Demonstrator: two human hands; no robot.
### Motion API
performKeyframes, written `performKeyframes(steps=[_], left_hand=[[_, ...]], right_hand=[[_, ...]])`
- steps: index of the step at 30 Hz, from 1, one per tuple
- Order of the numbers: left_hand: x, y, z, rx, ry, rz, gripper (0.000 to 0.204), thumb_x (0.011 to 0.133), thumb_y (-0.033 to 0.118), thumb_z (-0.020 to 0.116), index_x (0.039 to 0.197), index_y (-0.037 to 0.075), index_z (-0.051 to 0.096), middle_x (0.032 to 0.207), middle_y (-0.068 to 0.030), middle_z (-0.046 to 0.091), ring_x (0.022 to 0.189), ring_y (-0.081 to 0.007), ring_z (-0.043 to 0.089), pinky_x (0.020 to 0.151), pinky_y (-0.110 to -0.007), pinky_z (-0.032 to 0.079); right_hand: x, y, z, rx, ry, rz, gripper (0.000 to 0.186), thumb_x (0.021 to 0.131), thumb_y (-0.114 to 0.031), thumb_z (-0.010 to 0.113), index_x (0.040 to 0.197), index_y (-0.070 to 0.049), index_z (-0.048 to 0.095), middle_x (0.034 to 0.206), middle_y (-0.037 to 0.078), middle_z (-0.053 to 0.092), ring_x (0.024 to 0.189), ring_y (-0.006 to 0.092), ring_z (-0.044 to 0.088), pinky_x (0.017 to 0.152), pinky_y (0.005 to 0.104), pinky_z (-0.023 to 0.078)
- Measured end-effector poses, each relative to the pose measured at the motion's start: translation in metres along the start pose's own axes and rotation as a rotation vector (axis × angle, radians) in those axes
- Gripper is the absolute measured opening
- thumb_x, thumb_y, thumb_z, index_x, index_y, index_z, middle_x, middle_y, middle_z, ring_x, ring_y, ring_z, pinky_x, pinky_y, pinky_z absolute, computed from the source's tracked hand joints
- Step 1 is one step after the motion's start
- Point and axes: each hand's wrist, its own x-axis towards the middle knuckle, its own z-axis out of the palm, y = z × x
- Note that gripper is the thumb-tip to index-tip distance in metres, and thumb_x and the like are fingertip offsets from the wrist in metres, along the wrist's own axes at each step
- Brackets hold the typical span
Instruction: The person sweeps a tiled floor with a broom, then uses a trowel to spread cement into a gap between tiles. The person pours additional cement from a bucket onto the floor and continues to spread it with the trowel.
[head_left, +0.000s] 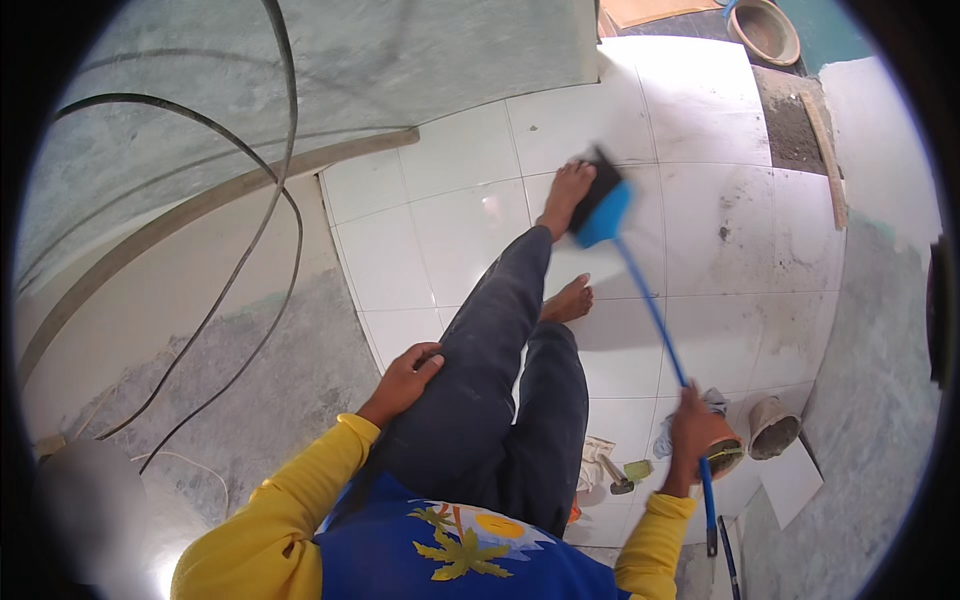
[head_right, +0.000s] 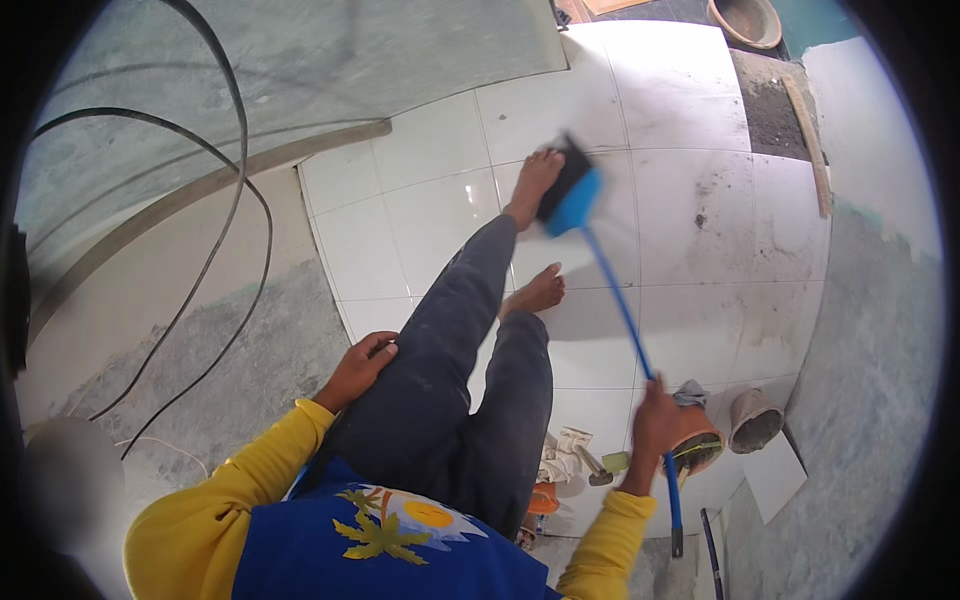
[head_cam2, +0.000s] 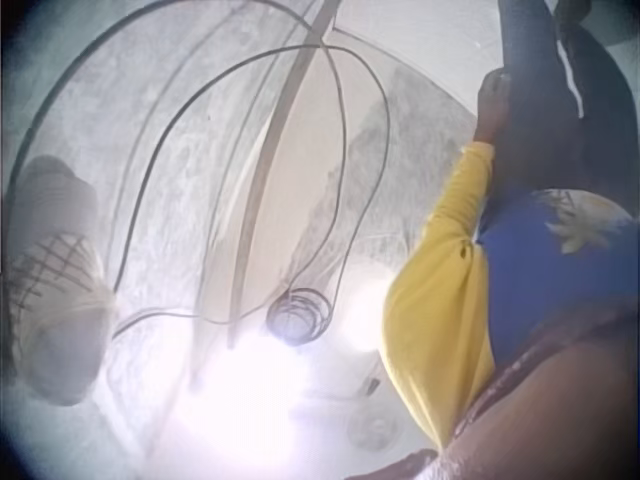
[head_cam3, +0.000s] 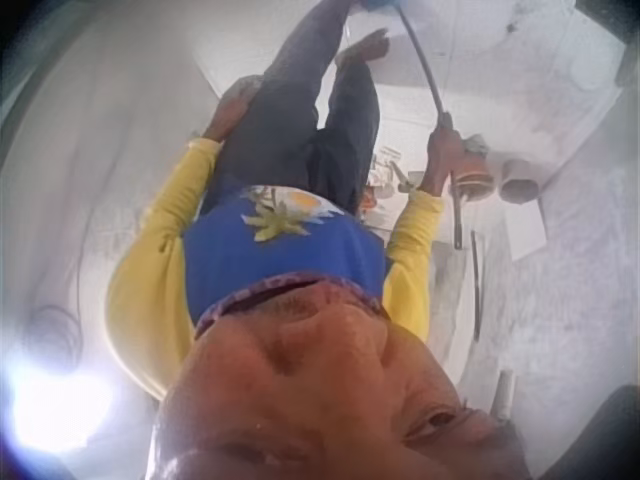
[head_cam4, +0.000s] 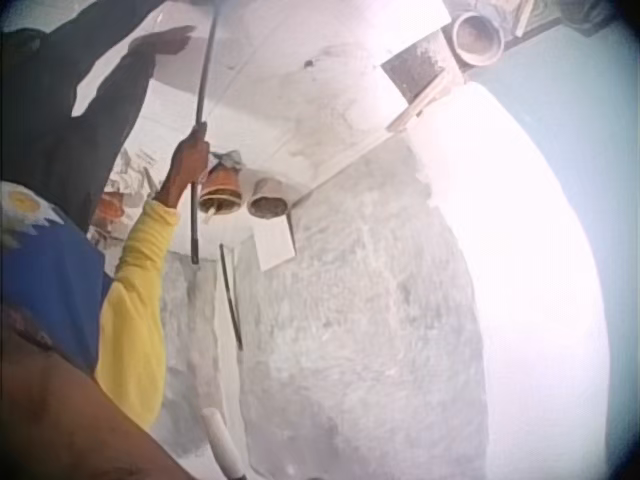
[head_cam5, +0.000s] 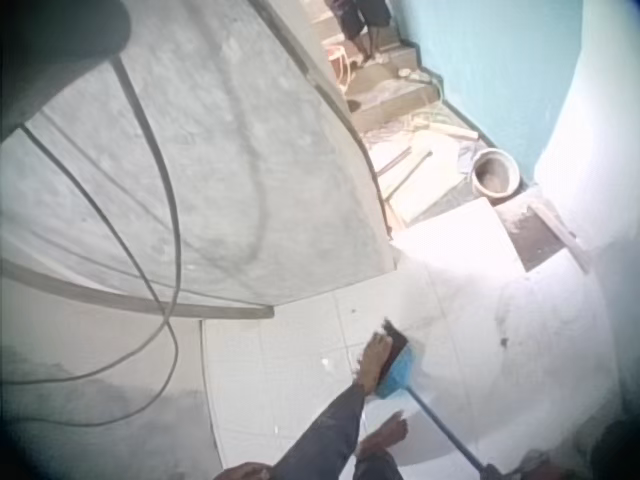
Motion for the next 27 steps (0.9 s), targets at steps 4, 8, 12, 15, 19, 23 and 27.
performKeyframes(steps=[4, 8, 12, 15, 19, 23, 27], left_hand=[[-0.003, 0.012, 0.012, 0.002, 0.016, 0.092, 0.050, 0.107, 0.038, 0.061, 0.142, 0.004, 0.059, 0.133, -0.0174, 0.067, 0.121, -0.0242, 0.065, 0.106, -0.035, 0.049], [-0.020, 0.021, 0.000, 0.016, -0.037, -0.018, 0.057, 0.106, 0.044, 0.060, 0.146, 0.003, 0.056, 0.137, -0.0217, 0.064, 0.125, -0.0307, 0.064, 0.108, -0.039, 0.048], [-0.014, 0.001, 0.004, 0.485, -0.078, 0.034, 0.086, 0.098, 0.063, 0.061, 0.160, 0.009, 0.038, 0.143, -0.0302, 0.055, 0.129, -0.0431, 0.061, 0.111, -0.048, 0.047], [-0.001, 0.001, 0.022, 0.677, -0.219, -0.083, 0.101, 0.092, 0.073, 0.061, 0.166, 0.015, 0.025, 0.146, -0.0341, 0.051, 0.130, -0.0495, 0.059, 0.111, -0.052, 0.047], [0.014, -0.023, 0.018, 0.695, -0.305, -0.125, 0.104, 0.090, 0.074, 0.062, 0.168, 0.019, 0.020, 0.147, -0.0351, 0.049, 0.128, -0.0526, 0.059, 0.110, -0.054, 0.048], [0.016, -0.043, 0.006, 0.636, -0.273, -0.112, 0.103, 0.091, 0.072, 0.062, 0.168, 0.019, 0.020, 0.148, -0.0359, 0.047, 0.127, -0.0530, 0.060, 0.109, -0.055, 0.048], [0.022, -0.037, 0.000, 0.639, -0.297, -0.116, 0.101, 0.091, 0.070, 0.063, 0.167, 0.018, 0.021, 0.148, -0.0345, 0.048, 0.128, -0.0519, 0.059, 0.109, -0.054, 0.048]], right_hand=[[-0.003, 0.042, -0.012, 0.190, 0.202, 0.084, 0.039, 0.111, -0.029, 0.050, 0.142, -0.010, 0.063, 0.104, 0.026, 0.074, 0.089, 0.0396, 0.073, 0.076, 0.0455, 0.055], [-0.041, 0.055, 0.037, 0.200, 0.302, -0.280, 0.035, 0.109, -0.020, 0.054, 0.141, -0.010, 0.064, 0.090, 0.021, 0.070, 0.079, 0.0393, 0.070, 0.071, 0.0473, 0.054], [-0.057, -0.092, 0.072, 0.089, -0.181, -0.356, 0.036, 0.109, -0.027, 0.051, 0.143, -0.019, 0.063, 0.092, 0.019, 0.070, 0.081, 0.0418, 0.072, 0.072, 0.0529, 0.056], [-0.025, -0.181, 0.143, 0.018, -0.262, -0.426, 0.031, 0.108, -0.030, 0.049, 0.130, -0.025, 0.071, 0.094, 0.017, 0.072, 0.084, 0.0418, 0.073, 0.072, 0.0523, 0.057], [0.039, -0.130, 0.144, -0.010, -0.145, -0.309, 0.032, 0.109, -0.032, 0.048, 0.127, -0.020, 0.072, 0.096, 0.018, 0.072, 0.087, 0.0395, 0.073, 0.075, 0.0512, 0.056], [0.063, 0.020, 0.043, 0.177, 0.256, -0.116, 0.033, 0.110, -0.028, 0.051, 0.129, -0.008, 0.070, 0.095, 0.021, 0.073, 0.087, 0.0364, 0.073, 0.075, 0.0451, 0.055], [0.004, 0.064, -0.033, 0.173, 0.324, 0.006, 0.034, 0.110, -0.024, 0.052, 0.133, -0.003, 0.067, 0.102, 0.024, 0.074, 0.089, 0.0362, 0.073, 0.076, 0.0426, 0.055]])
